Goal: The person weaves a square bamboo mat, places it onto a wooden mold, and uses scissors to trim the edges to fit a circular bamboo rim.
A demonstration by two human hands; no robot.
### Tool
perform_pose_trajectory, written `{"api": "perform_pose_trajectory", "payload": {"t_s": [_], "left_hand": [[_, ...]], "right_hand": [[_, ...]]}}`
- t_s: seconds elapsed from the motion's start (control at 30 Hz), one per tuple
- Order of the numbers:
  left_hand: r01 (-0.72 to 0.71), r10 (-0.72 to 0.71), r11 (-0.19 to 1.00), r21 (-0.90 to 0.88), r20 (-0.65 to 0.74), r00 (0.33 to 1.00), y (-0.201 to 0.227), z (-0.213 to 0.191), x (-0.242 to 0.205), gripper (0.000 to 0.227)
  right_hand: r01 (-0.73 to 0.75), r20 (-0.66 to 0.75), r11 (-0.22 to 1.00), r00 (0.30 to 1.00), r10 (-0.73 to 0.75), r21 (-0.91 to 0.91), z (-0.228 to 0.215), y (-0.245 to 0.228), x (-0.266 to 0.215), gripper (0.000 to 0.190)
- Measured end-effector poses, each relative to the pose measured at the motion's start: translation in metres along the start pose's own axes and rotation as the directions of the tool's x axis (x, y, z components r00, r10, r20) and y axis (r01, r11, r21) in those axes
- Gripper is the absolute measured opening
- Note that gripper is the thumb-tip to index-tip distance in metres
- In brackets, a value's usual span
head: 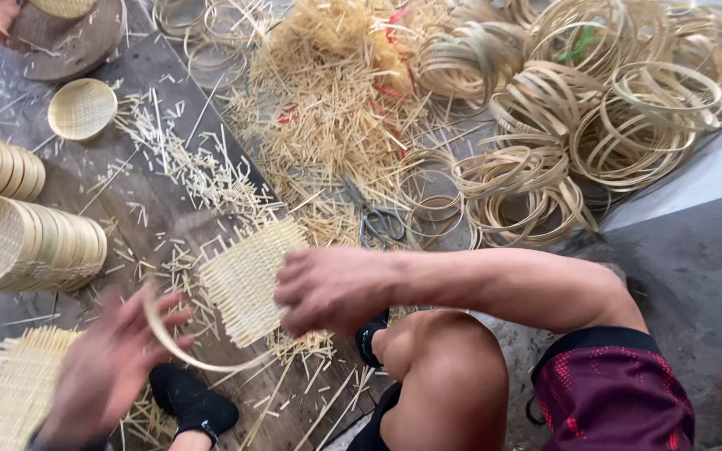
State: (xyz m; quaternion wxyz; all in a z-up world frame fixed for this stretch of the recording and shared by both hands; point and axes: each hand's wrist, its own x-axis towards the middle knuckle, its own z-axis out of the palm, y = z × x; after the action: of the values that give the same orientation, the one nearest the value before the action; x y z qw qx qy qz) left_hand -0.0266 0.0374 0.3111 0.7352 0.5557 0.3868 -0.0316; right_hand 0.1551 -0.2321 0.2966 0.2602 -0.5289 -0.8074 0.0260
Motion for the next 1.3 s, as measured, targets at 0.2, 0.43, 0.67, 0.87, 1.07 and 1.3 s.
{"api": "perform_pose_trajectory", "payload": {"t_s": [0.2,0.43,0.67,0.87,1.07,1.3], "left_hand": [[-0.19,0.173,0.969,-0.155,-0.12,0.978,-0.027,0.047,0.075,0.025],[-0.321,0.279,0.875,-0.362,-0.163,0.946,-0.065,0.076,0.069,0.029],[-0.209,0.23,0.701,-0.682,-0.061,0.971,-0.077,0.06,0.067,0.031],[-0.219,0.234,0.884,-0.414,-0.016,0.972,-0.083,0.029,0.091,0.02],[-0.175,0.262,0.925,-0.336,0.233,0.936,-0.082,0.014,0.099,0.045],[-0.074,0.08,0.996,-0.041,0.177,0.981,-0.074,0.034,0.092,0.07]], "right_hand": [[-0.12,-0.373,0.985,0.914,0.159,0.125,-0.009,0.018,0.013,0.036],[-0.477,-0.355,0.878,0.828,0.434,-0.041,0.013,0.074,0.035,0.019],[-0.51,-0.411,0.855,0.761,0.502,0.099,0.044,0.093,0.042,0.02],[-0.308,-0.33,0.948,0.906,0.267,-0.081,0.072,0.087,0.054,0.022],[-0.328,-0.166,0.939,0.936,0.309,-0.101,0.092,0.089,0.068,0.015],[-0.189,-0.225,0.935,0.967,0.123,-0.299,0.119,0.065,0.075,0.015]]}}
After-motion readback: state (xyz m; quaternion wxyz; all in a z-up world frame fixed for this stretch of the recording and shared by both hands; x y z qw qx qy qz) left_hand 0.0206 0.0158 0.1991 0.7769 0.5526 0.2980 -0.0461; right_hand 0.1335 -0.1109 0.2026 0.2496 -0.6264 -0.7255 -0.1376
